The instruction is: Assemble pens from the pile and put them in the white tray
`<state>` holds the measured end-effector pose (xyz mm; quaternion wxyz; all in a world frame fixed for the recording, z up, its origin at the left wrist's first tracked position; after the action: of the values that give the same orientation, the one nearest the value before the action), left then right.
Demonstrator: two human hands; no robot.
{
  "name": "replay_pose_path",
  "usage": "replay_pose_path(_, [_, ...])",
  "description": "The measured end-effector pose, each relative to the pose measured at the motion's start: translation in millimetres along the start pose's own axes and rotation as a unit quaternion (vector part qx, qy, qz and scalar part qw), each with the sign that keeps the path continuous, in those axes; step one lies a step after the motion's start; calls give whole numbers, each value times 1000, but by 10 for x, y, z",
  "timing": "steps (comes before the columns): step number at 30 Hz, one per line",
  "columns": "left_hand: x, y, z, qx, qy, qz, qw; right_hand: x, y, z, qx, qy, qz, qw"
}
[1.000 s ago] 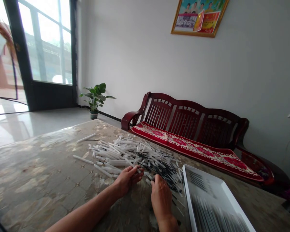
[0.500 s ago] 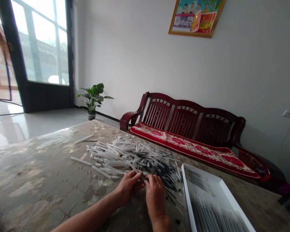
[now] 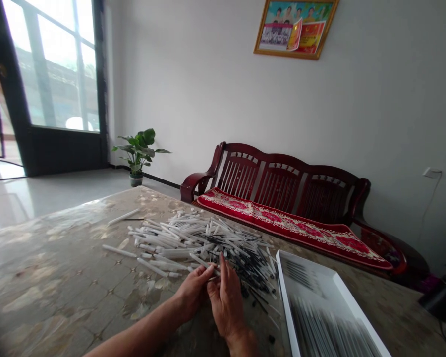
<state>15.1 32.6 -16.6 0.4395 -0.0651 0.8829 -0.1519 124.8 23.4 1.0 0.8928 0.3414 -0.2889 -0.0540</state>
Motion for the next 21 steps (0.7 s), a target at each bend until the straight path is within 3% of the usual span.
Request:
replay_pose_path(4, [64, 22, -154, 9, -52, -80, 995, 279, 121, -130, -79, 43, -94, 991])
replay_pose_path(7, [65, 26, -242, 15, -84, -86, 993, 529, 187, -340, -137, -9, -150, 979])
replay_pose_path(13, [64, 20, -224, 32, -100, -79, 991, 665, 221, -372, -79, -177, -25, 981])
replay_pose_path(21, [80, 24, -207, 34, -71, -102, 992, 456, 167, -215, 17, -294, 46, 955])
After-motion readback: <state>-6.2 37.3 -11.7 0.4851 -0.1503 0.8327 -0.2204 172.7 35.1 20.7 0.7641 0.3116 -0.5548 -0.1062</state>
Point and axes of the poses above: each hand's wrist, its own y-axis towards the middle knuckle, its own x-axis out of the back of the hand, z = x × y, the point moved 5 cm from there along y, towards the middle knuckle, and after that the axes turned 10 degrees about -z, right-handed, at the moved point
